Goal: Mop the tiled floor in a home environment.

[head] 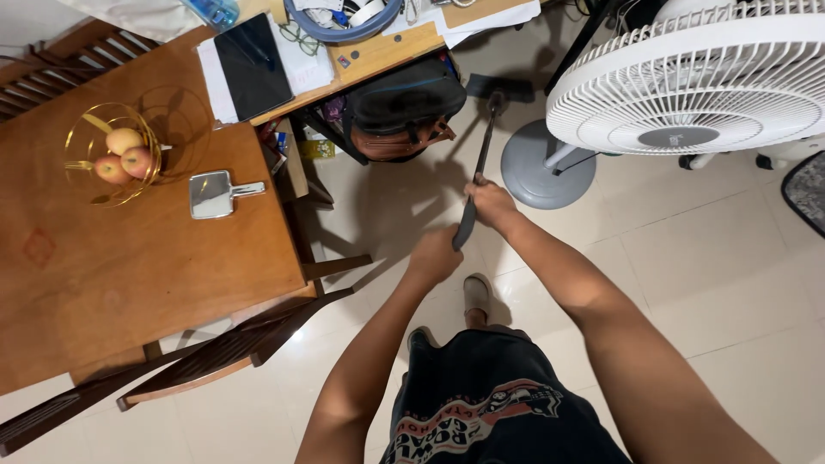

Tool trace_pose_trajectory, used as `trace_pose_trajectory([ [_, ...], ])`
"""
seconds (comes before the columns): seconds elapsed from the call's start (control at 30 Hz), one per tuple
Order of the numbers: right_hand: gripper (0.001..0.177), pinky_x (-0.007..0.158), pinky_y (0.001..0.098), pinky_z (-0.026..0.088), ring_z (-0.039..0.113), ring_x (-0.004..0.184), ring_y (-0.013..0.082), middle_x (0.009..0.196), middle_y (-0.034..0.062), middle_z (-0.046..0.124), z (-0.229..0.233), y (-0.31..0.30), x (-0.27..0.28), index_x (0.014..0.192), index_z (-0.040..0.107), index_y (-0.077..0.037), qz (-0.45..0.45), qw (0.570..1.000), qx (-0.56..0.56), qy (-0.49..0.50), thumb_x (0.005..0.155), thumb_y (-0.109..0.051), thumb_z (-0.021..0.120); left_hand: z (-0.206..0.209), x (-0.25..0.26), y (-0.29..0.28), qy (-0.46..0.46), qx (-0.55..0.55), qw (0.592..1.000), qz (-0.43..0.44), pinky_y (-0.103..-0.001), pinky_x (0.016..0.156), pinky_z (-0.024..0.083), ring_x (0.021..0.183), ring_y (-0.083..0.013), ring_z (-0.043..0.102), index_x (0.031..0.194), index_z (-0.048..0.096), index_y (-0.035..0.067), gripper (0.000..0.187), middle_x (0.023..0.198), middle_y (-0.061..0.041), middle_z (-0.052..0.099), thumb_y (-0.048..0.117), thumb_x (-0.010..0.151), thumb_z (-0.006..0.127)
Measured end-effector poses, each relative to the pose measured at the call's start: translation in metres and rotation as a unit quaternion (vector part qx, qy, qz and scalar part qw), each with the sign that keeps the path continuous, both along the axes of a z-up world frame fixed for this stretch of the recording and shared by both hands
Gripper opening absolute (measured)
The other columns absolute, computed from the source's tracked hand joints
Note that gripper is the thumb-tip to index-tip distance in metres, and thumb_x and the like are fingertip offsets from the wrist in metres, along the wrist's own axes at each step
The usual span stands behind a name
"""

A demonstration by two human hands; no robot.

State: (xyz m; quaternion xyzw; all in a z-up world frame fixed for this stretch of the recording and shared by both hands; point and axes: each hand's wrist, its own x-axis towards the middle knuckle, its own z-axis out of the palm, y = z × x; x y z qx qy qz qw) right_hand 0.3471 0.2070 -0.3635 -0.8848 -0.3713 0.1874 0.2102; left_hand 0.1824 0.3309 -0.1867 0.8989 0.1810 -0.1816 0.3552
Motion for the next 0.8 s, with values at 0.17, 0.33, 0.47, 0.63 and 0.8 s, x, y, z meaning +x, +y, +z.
trace_pose_trajectory([
  [0.17, 0.022, 0.096, 0.0456, 0.055, 0.066, 0.114, 0.0412, 0.142, 0.0298, 0.056, 0.040, -0.005, -0.049, 0.110, 0.067, -0.013, 0.040, 0.998, -0.053, -0.002, 0.093, -0.027, 0.063, 0.035, -0.049, -0.008, 0.015, -0.033, 0.999, 0.021, -0.055, 0.077, 0.053, 0.087, -0.0427, 0.068, 0.107, 0.067, 0.007, 0.032, 0.089, -0.022, 0.071, 0.010, 0.076, 0.063],
  [0.33, 0.021, 0.100, 0.0424, 0.054, 0.067, 0.110, 0.0434, 0.131, 0.0379, 0.056, 0.035, -0.011, -0.112, 0.102, 0.069, -0.010, 0.069, 0.996, 0.028, -0.054, 0.089, -0.026, 0.068, 0.052, -0.114, -0.008, 0.003, -0.037, 0.999, 0.006, -0.055, 0.079, 0.052, 0.086, -0.0438, 0.068, 0.109, 0.067, 0.007, 0.033, 0.086, -0.022, 0.071, 0.011, 0.076, 0.063],
  [0.47, 0.013, 0.101, 0.0450, 0.050, 0.067, 0.105, 0.0405, 0.116, 0.0266, 0.066, 0.068, 0.009, -0.181, 0.092, 0.068, -0.009, 0.084, 0.996, -0.007, 0.023, 0.092, -0.022, 0.067, 0.081, -0.178, 0.011, 0.018, -0.023, 0.999, -0.019, -0.054, 0.080, 0.053, 0.087, -0.0437, 0.068, 0.112, 0.065, 0.007, 0.038, 0.086, -0.022, 0.072, 0.012, 0.074, 0.066],
  [0.63, 0.012, 0.096, 0.0449, 0.052, 0.065, 0.104, 0.0396, 0.093, 0.0199, 0.070, 0.067, 0.039, -0.282, 0.086, 0.064, -0.009, 0.159, 0.983, 0.090, -0.013, 0.090, -0.018, 0.071, 0.111, -0.282, 0.040, 0.038, -0.013, 0.999, -0.009, -0.054, 0.079, 0.053, 0.088, -0.0425, 0.069, 0.110, 0.066, 0.009, 0.035, 0.087, -0.020, 0.073, 0.013, 0.075, 0.066],
  [0.8, 0.009, 0.110, 0.0516, 0.039, 0.069, 0.082, 0.0290, 0.075, 0.0074, 0.068, 0.078, 0.076, -0.369, 0.080, 0.064, -0.010, 0.273, 0.936, 0.181, 0.127, 0.076, -0.003, 0.069, 0.169, -0.363, 0.057, 0.089, 0.001, 0.996, 0.011, -0.053, 0.077, 0.053, 0.086, -0.0421, 0.068, 0.115, 0.065, 0.013, 0.038, 0.086, -0.019, 0.072, 0.014, 0.077, 0.066],
])
